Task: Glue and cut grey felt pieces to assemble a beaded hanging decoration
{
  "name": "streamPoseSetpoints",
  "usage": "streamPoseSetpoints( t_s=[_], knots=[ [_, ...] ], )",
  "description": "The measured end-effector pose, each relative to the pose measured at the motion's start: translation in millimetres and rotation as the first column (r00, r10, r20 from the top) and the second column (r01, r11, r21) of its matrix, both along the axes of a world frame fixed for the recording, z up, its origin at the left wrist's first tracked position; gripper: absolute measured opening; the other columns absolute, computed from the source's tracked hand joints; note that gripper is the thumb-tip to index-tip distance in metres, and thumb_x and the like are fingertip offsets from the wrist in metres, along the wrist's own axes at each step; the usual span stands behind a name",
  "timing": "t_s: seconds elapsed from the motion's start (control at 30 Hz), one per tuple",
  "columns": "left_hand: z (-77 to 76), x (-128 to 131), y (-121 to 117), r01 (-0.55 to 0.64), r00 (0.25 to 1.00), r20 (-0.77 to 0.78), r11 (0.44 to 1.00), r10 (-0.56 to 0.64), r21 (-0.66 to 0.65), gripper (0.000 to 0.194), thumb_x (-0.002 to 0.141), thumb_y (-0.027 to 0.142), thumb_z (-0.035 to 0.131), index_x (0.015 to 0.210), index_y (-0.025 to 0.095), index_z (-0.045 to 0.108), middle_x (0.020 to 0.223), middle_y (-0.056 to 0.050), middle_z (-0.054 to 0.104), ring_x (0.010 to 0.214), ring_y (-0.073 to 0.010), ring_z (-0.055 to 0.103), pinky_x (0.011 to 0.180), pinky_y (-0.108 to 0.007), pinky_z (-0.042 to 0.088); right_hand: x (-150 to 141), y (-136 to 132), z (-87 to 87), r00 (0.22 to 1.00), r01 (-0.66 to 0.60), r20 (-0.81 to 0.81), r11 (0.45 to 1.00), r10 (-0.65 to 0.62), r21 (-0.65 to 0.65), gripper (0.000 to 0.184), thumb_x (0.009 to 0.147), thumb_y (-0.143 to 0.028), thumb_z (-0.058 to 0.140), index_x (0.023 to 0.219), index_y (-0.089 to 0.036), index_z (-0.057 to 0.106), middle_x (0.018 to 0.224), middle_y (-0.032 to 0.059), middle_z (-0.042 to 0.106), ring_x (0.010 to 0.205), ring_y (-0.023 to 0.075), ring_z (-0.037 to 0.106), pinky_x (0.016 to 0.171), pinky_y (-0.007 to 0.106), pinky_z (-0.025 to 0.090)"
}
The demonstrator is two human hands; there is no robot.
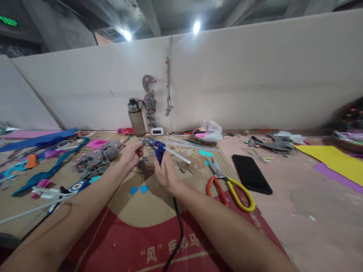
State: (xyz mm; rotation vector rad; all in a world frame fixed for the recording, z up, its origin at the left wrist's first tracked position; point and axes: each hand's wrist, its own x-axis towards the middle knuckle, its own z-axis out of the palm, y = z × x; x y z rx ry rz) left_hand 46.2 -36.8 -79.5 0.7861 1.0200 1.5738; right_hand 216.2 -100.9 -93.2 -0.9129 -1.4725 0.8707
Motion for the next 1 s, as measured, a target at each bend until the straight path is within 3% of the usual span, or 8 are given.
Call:
streamPoseSetpoints(
  t_s=[0.13, 0.27, 0.53, 1.0],
  knots=[
    [1.8, 4, -1, 0.006, 1.000, 0.031, 1.000, -0.006, -0.022, 0.029, 0.052, 0.029, 0.082, 0.067, 0.012, 0.063, 0.057, 0.001, 0.058, 0.045, -0.0042, 0.046, 0.041, -0.016, 0.033, -3, 3, 0.2, 0.981, 0.124, 0.136, 0.984, -0.141, 0.126, 0.029, 0.082, -0.025, 0.050, 0.105, -0.010, 0.060, 0.102, 0.0133, 0.064, 0.097, 0.0194, 0.060, 0.095, 0.036, 0.044],
    [2.3, 7, 2, -0.014, 0.999, 0.034, 0.999, 0.016, -0.043, 0.028, 0.054, 0.028, 0.082, 0.067, 0.012, 0.063, 0.058, 0.000, 0.060, 0.045, -0.0044, 0.047, 0.043, -0.017, 0.035, -3, 8, -3.9, 0.935, 0.151, 0.289, 0.969, -0.204, 0.198, 0.032, 0.085, -0.027, 0.045, 0.113, -0.013, 0.053, 0.101, 0.0138, 0.062, 0.094, 0.0254, 0.059, 0.091, 0.044, 0.045],
    [4.5, 16, 3, -0.005, 0.999, 0.042, 0.999, 0.007, -0.049, 0.022, 0.056, 0.024, 0.080, 0.065, 0.012, 0.064, 0.061, -0.001, 0.062, 0.047, -0.0045, 0.046, 0.044, -0.017, 0.036, -1, 10, -4.0, 0.927, 0.153, 0.321, 0.976, -0.196, 0.155, 0.031, 0.086, -0.029, 0.042, 0.113, -0.016, 0.050, 0.097, 0.0125, 0.060, 0.084, 0.0250, 0.058, 0.086, 0.045, 0.045],
    [0.7, 20, 3, -0.024, 0.999, -0.022, 1.000, 0.024, 0.013, 0.019, 0.055, 0.024, 0.079, 0.060, 0.012, 0.065, 0.057, -0.001, 0.060, 0.049, -0.0064, 0.045, 0.048, -0.021, 0.032, 1, 6, 0.3, 0.938, 0.130, 0.310, 0.987, -0.153, 0.092, 0.030, 0.086, -0.028, 0.041, 0.112, -0.017, 0.048, 0.098, 0.0129, 0.059, 0.087, 0.0256, 0.057, 0.085, 0.044, 0.045]
  ],
)
